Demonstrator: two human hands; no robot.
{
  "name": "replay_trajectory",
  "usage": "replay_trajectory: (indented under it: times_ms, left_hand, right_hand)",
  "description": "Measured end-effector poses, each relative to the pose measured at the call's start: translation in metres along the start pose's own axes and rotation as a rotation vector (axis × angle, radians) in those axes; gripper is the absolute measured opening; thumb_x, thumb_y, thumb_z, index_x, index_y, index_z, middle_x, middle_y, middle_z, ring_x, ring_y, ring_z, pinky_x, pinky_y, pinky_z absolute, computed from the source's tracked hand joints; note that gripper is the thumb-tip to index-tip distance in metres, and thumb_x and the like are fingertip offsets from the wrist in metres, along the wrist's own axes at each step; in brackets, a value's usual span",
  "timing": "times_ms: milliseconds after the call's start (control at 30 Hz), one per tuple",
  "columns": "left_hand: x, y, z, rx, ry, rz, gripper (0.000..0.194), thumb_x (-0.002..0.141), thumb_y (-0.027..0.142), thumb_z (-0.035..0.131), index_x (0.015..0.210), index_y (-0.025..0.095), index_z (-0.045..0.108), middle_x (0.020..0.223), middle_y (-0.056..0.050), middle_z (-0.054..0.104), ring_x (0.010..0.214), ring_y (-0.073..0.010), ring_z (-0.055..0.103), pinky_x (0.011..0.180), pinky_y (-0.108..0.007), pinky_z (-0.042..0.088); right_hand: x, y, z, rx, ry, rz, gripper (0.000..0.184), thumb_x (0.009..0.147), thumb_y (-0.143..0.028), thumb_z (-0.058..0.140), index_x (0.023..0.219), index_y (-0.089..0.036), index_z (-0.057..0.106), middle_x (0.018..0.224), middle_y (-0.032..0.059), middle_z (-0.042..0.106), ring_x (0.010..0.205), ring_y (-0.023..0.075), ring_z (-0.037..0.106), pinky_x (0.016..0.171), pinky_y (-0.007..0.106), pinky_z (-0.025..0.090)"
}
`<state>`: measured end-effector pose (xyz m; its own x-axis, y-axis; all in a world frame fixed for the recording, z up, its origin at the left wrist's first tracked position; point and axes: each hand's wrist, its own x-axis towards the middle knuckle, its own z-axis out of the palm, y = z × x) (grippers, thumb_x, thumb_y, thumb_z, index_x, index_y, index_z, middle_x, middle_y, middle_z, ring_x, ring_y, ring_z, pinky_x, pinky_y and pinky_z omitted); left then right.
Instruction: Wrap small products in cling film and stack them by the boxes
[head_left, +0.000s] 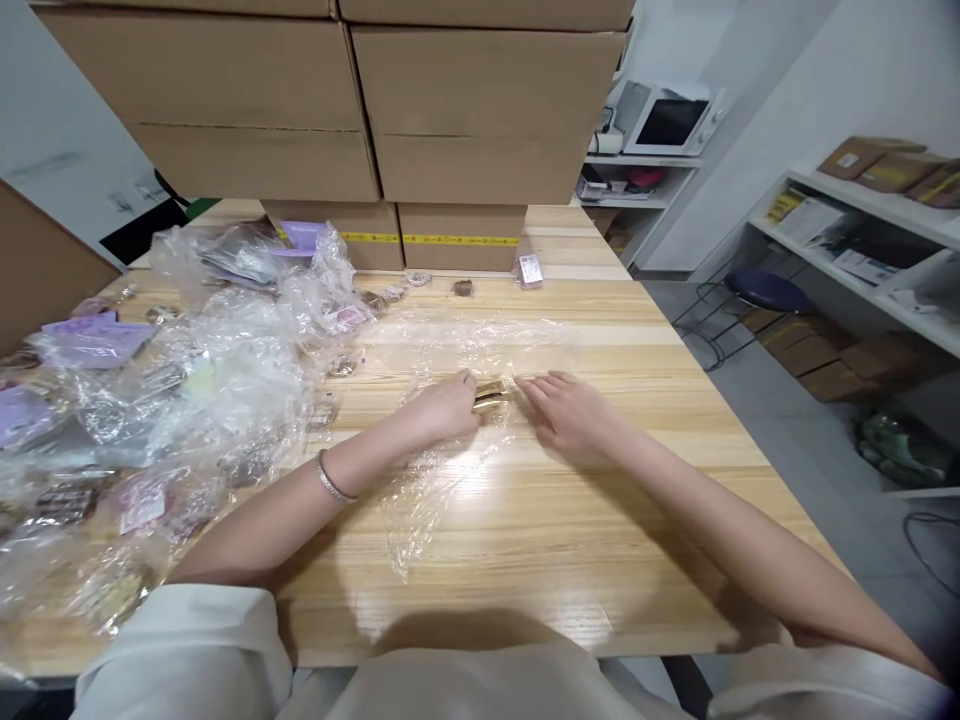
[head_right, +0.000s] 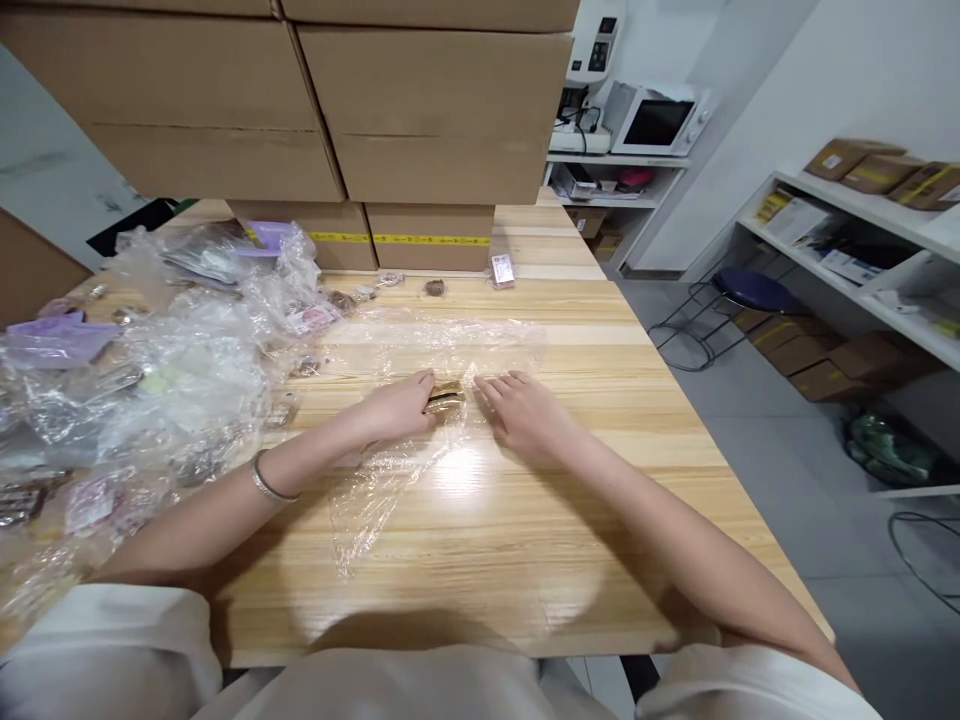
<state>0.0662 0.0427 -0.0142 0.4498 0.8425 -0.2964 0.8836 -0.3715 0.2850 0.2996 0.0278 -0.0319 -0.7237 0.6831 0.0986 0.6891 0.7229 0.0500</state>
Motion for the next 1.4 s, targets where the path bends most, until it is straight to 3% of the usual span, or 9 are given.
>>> replay_trajectory:
  times_ms: [300, 467, 667, 800, 967, 1067, 1167, 1267, 1400]
  left_hand:
    - [0.026, -0.036, -0.016, 0.072, 0.070, -0.126, 0.043, 0.083, 0.038, 0.055, 0.119, 0.015, 0.052, 0.125, -0.018, 0.058, 0.101, -0.0304, 0.064, 0.079, -0.036, 0.050]
    - [0.026, -0.016, -0.022, 0.086, 0.109, 0.087, 0.047, 0.088, 0.047, 0.052, 0.121, 0.014, 0.052, 0.123, -0.017, 0.056, 0.088, -0.0269, 0.065, 0.074, -0.036, 0.050]
    - [0.020, 0.011, 0.004, 0.083, 0.120, 0.271, 0.049, 0.092, 0.049, 0.055, 0.122, 0.009, 0.052, 0.120, -0.019, 0.055, 0.099, -0.0289, 0.060, 0.080, -0.035, 0.048]
    - [0.020, 0.007, 0.018, 0.102, 0.149, 0.338, 0.043, 0.095, 0.040, 0.054, 0.126, 0.010, 0.052, 0.121, -0.018, 0.054, 0.109, -0.0294, 0.054, 0.091, -0.038, 0.044]
    - [0.025, -0.005, 0.025, 0.102, 0.115, 0.501, 0.050, 0.093, 0.038, 0.055, 0.138, 0.018, 0.048, 0.127, -0.014, 0.052, 0.116, -0.0282, 0.048, 0.099, -0.038, 0.040]
    - [0.022, -0.006, 0.027, 0.130, 0.109, 0.500, 0.047, 0.093, 0.035, 0.055, 0.138, 0.020, 0.050, 0.125, -0.013, 0.053, 0.116, -0.0281, 0.047, 0.098, -0.038, 0.040]
    - [0.016, -0.003, 0.025, 0.111, 0.072, 0.483, 0.048, 0.092, 0.031, 0.055, 0.139, 0.023, 0.050, 0.124, -0.011, 0.054, 0.114, -0.0265, 0.048, 0.097, -0.037, 0.041]
    - [0.007, 0.000, 0.015, 0.015, 0.015, 0.481, 0.059, 0.087, 0.047, 0.062, 0.140, 0.026, 0.048, 0.126, -0.010, 0.054, 0.116, -0.0273, 0.048, 0.099, -0.038, 0.041]
    - [0.003, -0.014, -0.007, -0.231, 0.252, 0.343, 0.051, 0.092, 0.057, 0.050, 0.132, 0.025, 0.054, 0.128, -0.009, 0.054, 0.121, -0.0257, 0.048, 0.106, -0.039, 0.038]
  right_hand:
    - [-0.031, -0.028, 0.011, -0.107, -0.094, 0.092, 0.044, 0.091, -0.010, 0.042, 0.132, -0.018, 0.053, 0.102, 0.0123, 0.065, 0.089, 0.0247, 0.062, 0.072, 0.033, 0.039]
    - [-0.043, -0.038, 0.007, -0.012, -0.126, 0.013, 0.044, 0.089, -0.009, 0.044, 0.131, -0.016, 0.056, 0.098, 0.0107, 0.066, 0.083, 0.0223, 0.062, 0.071, 0.033, 0.040]
    - [-0.049, -0.054, -0.027, 0.177, -0.225, 0.043, 0.034, 0.087, -0.029, 0.057, 0.117, -0.017, 0.067, 0.086, 0.0091, 0.068, 0.079, 0.0244, 0.062, 0.076, 0.037, 0.042]
    - [-0.027, -0.031, -0.042, 0.286, -0.183, 0.079, 0.036, 0.099, -0.031, 0.038, 0.100, -0.019, 0.073, 0.092, 0.0101, 0.069, 0.082, 0.0225, 0.062, 0.079, 0.037, 0.045]
    - [0.028, 0.031, -0.015, 0.428, -0.181, 0.075, 0.049, 0.092, -0.020, 0.042, 0.140, -0.023, 0.051, 0.142, 0.0092, 0.055, 0.128, 0.0251, 0.051, 0.105, 0.040, 0.041]
    - [0.055, 0.069, 0.006, 0.455, -0.085, 0.310, 0.066, 0.090, -0.027, 0.046, 0.153, -0.015, 0.030, 0.159, 0.0152, 0.031, 0.142, 0.0311, 0.035, 0.114, 0.047, 0.033]
    - [0.066, 0.095, 0.016, 0.443, -0.028, 0.684, 0.076, 0.089, -0.031, 0.050, 0.154, -0.007, 0.020, 0.156, 0.0251, 0.030, 0.137, 0.0380, 0.041, 0.109, 0.051, 0.038]
    - [0.061, 0.098, 0.016, 0.380, -0.098, 0.874, 0.079, 0.086, -0.032, 0.054, 0.153, -0.005, 0.023, 0.153, 0.0297, 0.032, 0.126, 0.0426, 0.052, 0.103, 0.054, 0.042]
    - [0.044, 0.067, 0.011, 0.171, 0.103, 0.682, 0.065, 0.091, -0.026, 0.044, 0.151, -0.004, 0.030, 0.157, 0.0264, 0.027, 0.131, 0.0426, 0.046, 0.105, 0.058, 0.038]
